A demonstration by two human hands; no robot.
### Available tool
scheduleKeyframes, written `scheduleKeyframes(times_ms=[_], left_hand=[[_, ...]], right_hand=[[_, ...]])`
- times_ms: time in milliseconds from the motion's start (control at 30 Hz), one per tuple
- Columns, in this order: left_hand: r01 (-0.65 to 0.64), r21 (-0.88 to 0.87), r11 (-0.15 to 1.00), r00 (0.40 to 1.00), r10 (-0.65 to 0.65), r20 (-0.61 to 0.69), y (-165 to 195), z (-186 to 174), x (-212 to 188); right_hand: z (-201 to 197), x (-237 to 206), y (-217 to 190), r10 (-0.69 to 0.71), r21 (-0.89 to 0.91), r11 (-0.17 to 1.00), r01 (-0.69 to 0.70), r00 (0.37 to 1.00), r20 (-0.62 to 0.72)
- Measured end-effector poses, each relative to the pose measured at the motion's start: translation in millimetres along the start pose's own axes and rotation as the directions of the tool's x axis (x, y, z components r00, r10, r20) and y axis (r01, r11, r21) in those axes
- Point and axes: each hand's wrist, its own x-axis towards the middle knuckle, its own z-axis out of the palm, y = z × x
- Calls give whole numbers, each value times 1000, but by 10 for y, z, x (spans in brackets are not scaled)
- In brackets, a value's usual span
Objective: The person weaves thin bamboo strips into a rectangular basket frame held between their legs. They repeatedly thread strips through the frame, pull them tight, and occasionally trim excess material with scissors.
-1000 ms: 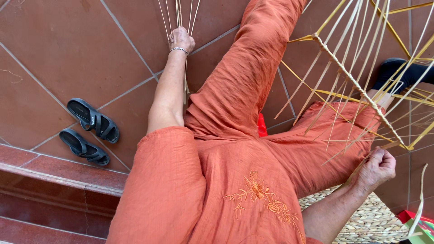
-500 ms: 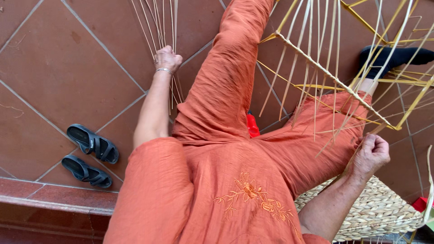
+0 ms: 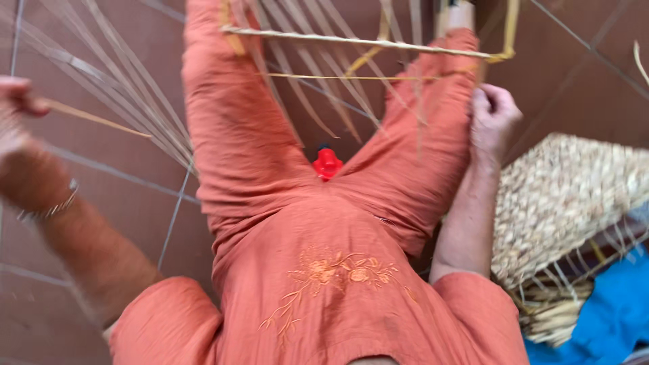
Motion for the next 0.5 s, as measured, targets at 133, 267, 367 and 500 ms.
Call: scheduleKeyframes(times_ms=[133, 267, 367, 500], left_hand=[[24, -316, 948, 990, 22, 141, 563, 645, -10], [-48, -502, 863, 920, 234, 315, 1231, 1678, -104], [-68, -588, 806, 782, 409, 470, 1609, 2716, -291], [-132, -625, 769, 645, 546, 535, 1858, 3989, -387]], right_hand=[[54, -92, -69, 33, -21, 999, -33, 999, -10], [126, -153, -196, 23, 80, 997, -20, 999, -44], [133, -179, -247, 40, 88, 996, -35, 998, -54], [109, -185, -265, 52, 104, 993, -46, 997, -53]])
